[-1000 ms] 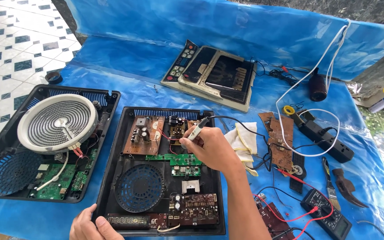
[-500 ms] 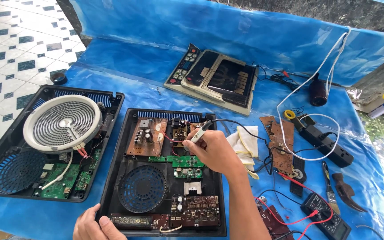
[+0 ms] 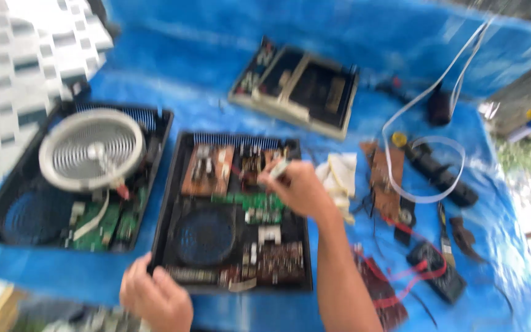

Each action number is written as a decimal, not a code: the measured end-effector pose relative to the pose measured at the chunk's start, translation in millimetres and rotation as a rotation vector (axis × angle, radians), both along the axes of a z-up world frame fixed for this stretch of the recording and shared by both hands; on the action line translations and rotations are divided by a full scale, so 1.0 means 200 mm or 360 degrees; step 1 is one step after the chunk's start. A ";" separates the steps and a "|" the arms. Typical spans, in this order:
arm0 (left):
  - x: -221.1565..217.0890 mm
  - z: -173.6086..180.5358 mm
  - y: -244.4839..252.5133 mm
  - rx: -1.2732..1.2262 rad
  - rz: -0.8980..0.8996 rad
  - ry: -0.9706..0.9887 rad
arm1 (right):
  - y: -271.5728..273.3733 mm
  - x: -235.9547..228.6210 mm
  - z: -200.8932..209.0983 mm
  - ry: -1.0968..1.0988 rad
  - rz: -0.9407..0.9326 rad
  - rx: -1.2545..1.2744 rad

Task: Soldering components on the main board of an induction cooker during a repair process.

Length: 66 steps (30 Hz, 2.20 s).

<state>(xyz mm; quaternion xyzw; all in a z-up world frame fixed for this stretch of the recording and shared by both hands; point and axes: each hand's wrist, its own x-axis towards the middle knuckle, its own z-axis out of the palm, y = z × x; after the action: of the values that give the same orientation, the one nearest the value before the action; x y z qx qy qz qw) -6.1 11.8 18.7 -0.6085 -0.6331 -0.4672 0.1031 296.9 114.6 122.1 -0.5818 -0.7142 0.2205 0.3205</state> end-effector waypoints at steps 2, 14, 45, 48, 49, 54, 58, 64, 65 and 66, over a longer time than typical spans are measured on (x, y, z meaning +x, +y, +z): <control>-0.01 0.02 -0.07 -0.0033 -0.0089 -0.0040 | -0.06 -0.01 -0.04 -0.0207 -0.0038 0.0061; 0.04 0.02 -0.07 -0.0233 0.0015 -0.0251 | -0.07 -0.06 0.12 -0.0040 0.0094 0.0084; 0.04 0.06 -0.08 -0.0245 -0.0023 -0.0245 | -0.25 0.13 0.27 -0.0179 -0.0135 0.0177; 0.03 0.06 -0.08 -0.0238 -0.0025 -0.0235 | -0.25 0.13 0.28 -0.0168 -0.0202 0.0235; 0.03 0.05 -0.08 -0.0229 -0.0024 -0.0226 | -0.25 0.12 0.29 -0.0175 -0.0248 0.0261; 0.04 0.06 -0.07 -0.0234 -0.0019 -0.0222 | -0.24 0.17 0.25 -0.0206 -0.0323 0.0264; 0.04 0.06 -0.08 -0.0250 -0.0032 -0.0246 | -0.25 0.19 0.25 -0.0204 -0.0358 0.0251; 0.04 0.06 -0.08 -0.0240 -0.0034 -0.0239 | -0.24 0.17 0.25 -0.0127 -0.0373 0.0258; 0.04 0.06 -0.08 -0.0241 -0.0032 -0.0238 | -0.23 0.16 0.25 -0.0126 -0.0372 0.0257; 0.03 0.06 -0.08 -0.0242 -0.0033 -0.0236 | -0.22 0.15 0.24 -0.0146 -0.0389 0.0305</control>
<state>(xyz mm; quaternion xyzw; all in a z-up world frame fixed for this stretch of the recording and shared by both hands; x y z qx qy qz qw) 0.7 -4.6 30.2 -0.5849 -0.6663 -0.4625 0.0045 327.8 70.7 170.3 -0.6406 -0.6698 0.0841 0.3660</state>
